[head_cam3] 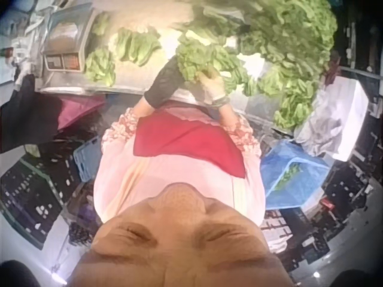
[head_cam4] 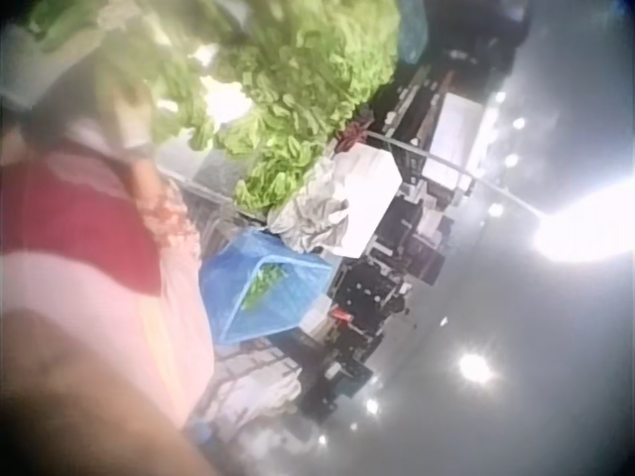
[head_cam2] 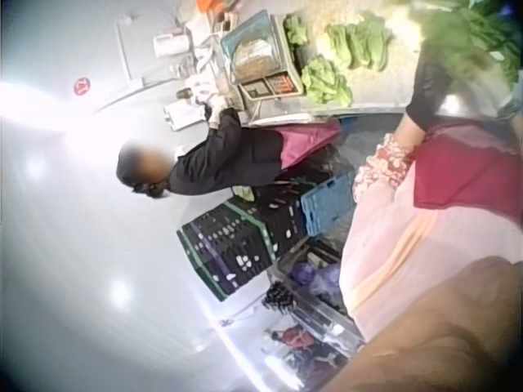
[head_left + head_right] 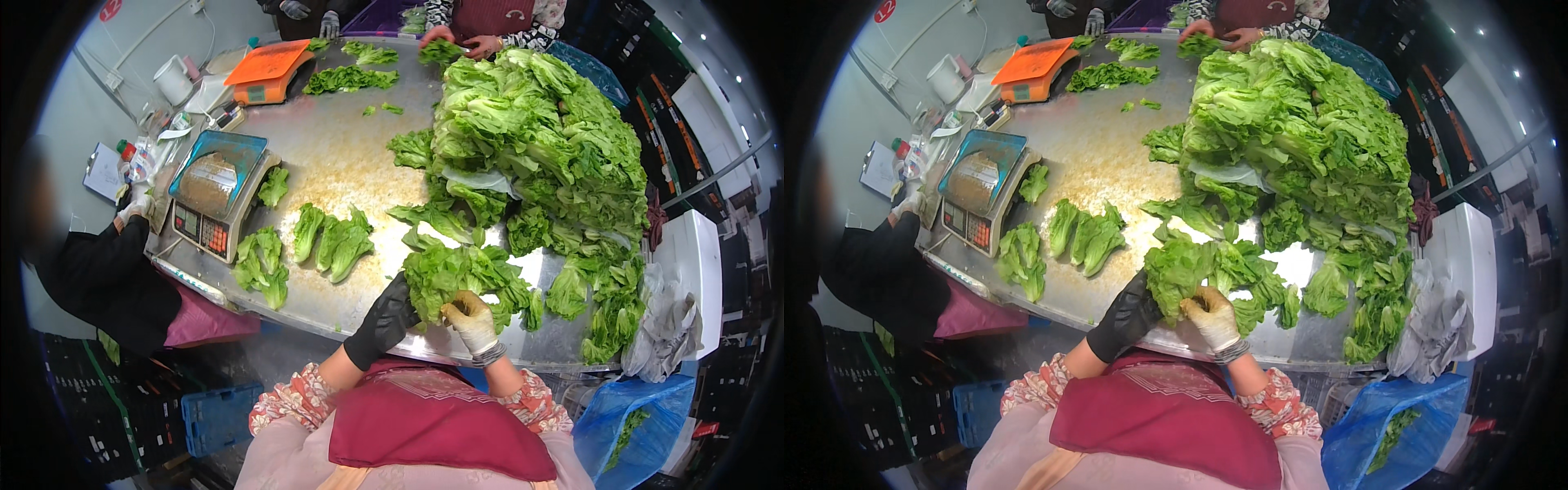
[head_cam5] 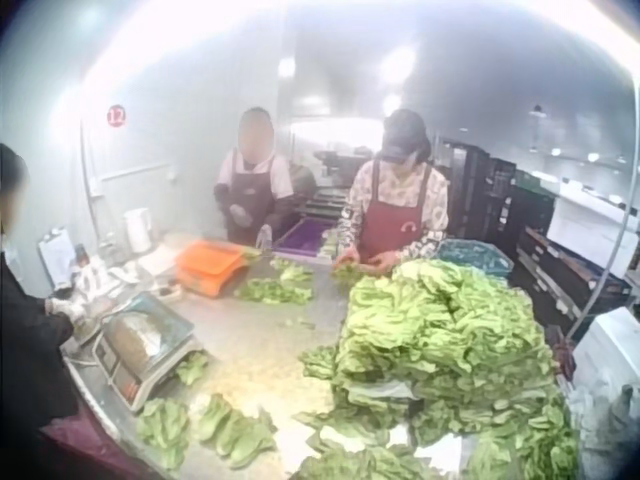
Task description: The person sorts and trims leafy green vegetables on a stainless steel table, separating leaves and placing them into piles. A coworker weighs and bags portions of the vegetables nearby.
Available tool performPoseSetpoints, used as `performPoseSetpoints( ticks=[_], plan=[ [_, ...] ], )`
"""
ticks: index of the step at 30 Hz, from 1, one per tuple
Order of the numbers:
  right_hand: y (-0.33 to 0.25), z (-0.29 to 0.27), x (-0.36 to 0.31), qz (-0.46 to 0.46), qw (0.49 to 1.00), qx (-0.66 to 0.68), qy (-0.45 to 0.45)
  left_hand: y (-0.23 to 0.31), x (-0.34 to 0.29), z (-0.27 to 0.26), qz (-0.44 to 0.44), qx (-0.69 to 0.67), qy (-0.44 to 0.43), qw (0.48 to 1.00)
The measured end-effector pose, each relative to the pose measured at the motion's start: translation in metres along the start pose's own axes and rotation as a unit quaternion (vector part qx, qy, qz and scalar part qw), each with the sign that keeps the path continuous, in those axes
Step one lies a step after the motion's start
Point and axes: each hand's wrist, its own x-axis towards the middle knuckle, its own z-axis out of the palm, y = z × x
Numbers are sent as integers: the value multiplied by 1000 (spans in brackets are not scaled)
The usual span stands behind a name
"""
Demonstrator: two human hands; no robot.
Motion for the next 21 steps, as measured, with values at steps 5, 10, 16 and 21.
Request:
performPoseSetpoints(
  ticks=[5,10,16,21],
  plan=[
    [4,-3,0,-155,958,-239,-25,1,-6,-10,69,299,-4,952],
    [12,6,-2,-20,991,100,89,-7,1,-1,144,295,19,945],
    [34,-22,7,-13,927,350,137,-6,11,-14,2,-309,131,942],
    [17,-5,3,153,967,185,-81,-12,13,-5,24,-102,67,992]
  ],
)
